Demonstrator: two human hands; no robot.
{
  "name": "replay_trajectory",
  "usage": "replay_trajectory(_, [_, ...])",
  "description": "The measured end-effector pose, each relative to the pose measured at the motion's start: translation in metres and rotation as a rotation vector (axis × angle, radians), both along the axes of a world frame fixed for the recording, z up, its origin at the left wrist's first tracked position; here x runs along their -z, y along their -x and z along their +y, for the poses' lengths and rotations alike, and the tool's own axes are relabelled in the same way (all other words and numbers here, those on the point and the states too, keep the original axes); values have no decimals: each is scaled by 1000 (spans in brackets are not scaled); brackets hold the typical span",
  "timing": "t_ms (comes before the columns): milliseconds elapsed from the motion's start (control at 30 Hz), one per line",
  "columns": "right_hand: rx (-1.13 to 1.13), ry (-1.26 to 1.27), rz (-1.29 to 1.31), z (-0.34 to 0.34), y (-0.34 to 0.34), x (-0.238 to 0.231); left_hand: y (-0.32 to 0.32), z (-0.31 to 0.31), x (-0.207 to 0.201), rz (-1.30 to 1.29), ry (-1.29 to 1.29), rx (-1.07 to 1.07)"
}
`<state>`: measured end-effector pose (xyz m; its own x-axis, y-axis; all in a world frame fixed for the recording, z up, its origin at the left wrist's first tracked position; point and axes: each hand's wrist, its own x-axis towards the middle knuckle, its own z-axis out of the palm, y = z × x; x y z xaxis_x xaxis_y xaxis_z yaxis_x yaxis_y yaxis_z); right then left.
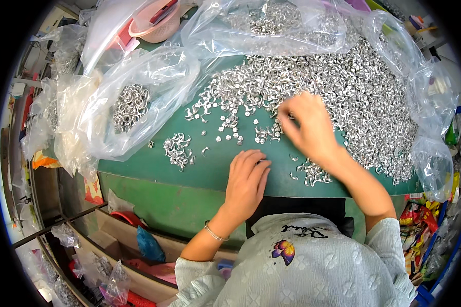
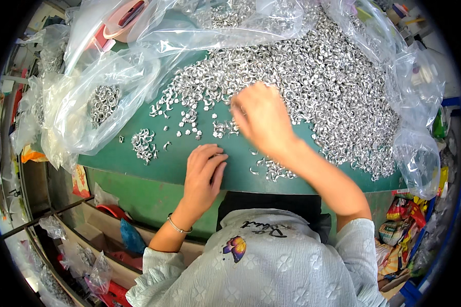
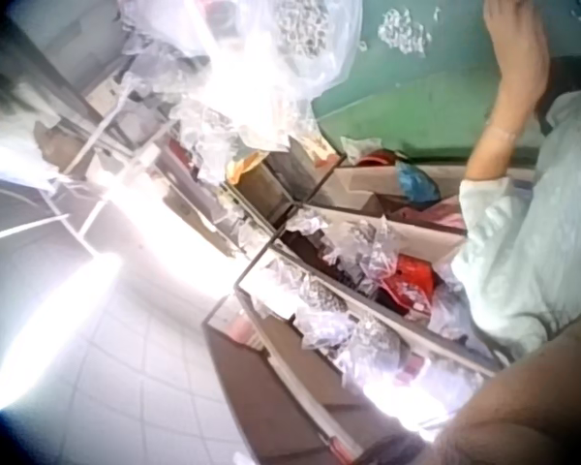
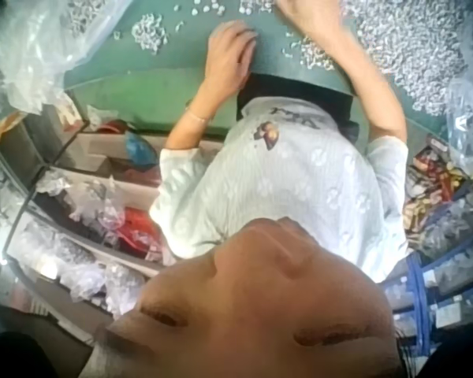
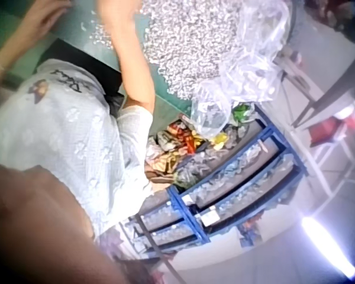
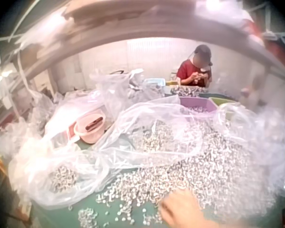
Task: The person sorts a large quantity of small silver metal fasteners on a green workbench by hand, picking them from a central pile and organizing them into smaller groups.
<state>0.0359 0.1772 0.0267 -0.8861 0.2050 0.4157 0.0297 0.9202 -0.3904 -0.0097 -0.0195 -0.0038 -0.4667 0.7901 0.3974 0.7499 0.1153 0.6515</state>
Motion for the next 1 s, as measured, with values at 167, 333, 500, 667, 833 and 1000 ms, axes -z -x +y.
replay_trajectory(167, [-178, 173, -201, -26, -22, 2, 8, 10, -8, -92, -31, -111])
replay_trajectory(333, [227, 46, -48, 28, 9, -5, 13, 10, -15, -42, 90, -63])
replay_trajectory(500, [195, -119, -31, 34, 18, 9, -1, 19, -12, 88, 175, 128])
replay_trajectory(667, [74, 118, -54, 17, -6, 0, 3, 10, -5, 119, 160, 178])
replay_trajectory(833, [-20, 133, -181, -13, -26, 9, 2, 20, -8, 147, 159, 164])
replay_trajectory(1000, [109, 162, -49, 20, -26, -4, 1, 10, -8, 160, 193, 149])
